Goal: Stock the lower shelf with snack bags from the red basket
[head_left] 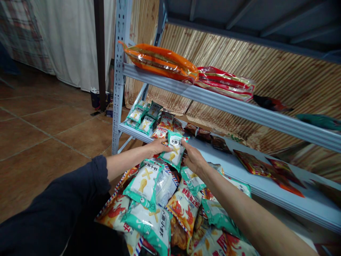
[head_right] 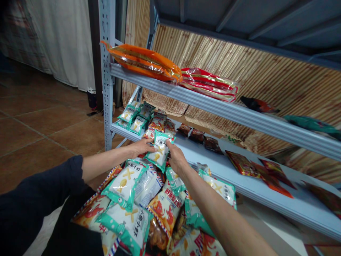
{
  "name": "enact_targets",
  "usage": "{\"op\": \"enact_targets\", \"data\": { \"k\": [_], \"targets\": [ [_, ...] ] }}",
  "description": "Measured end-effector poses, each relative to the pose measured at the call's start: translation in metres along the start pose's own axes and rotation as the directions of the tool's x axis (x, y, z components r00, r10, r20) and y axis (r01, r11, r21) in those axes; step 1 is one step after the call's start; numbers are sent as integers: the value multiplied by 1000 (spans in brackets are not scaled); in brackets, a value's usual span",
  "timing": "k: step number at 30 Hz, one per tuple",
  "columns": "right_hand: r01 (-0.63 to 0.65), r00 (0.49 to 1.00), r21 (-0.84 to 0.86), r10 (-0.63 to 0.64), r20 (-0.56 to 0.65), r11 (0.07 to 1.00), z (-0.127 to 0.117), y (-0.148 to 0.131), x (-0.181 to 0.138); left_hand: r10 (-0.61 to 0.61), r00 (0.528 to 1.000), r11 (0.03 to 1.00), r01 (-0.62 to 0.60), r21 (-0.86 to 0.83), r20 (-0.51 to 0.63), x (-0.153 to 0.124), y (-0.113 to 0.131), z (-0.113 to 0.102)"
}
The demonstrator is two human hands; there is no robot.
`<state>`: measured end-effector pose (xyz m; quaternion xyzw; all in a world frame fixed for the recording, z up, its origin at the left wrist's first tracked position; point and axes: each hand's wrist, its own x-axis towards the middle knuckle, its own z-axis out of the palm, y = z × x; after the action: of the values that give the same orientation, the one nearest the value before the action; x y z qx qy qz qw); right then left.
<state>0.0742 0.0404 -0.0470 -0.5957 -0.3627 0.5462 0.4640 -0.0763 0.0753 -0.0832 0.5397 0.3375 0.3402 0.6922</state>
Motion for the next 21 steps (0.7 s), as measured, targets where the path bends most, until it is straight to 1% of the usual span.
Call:
{"op": "enact_targets", "data": {
  "k": [3,5,7,10,14,17,19,21],
  "targets": [
    [-16,1000,106,16,0,994,1,-2,5,47,999,999,-46,-21,20,-3,1,2],
    [-11,999,176,18,-34,984,1,-3,8,78,997,996,-77,-44,30,-3,1,2],
    [-13,998,208,27,-65,978,1,-4,12,95,995,995,-93,-48,38,-2,0,1],
    [-22,996,239,43,-83,971,1,-3,16,95,995,995,-95,-17,39,-2,1,0],
    [-28,985,304,77,-151,952,4,-3,17,97,995,993,-96,66,-14,-5,2,0],
    [-21,979,279,76,-191,960,4,-6,15,91,995,989,-86,123,-32,-8,3,-1],
    [33,979,217,11,-201,976,1,-8,14,124,991,970,-113,214,-41,-10,6,-2],
    [124,975,116,-100,-197,985,-4,-11,15,199,978,924,-167,344,-59,-11,9,-4]
  ]
}}
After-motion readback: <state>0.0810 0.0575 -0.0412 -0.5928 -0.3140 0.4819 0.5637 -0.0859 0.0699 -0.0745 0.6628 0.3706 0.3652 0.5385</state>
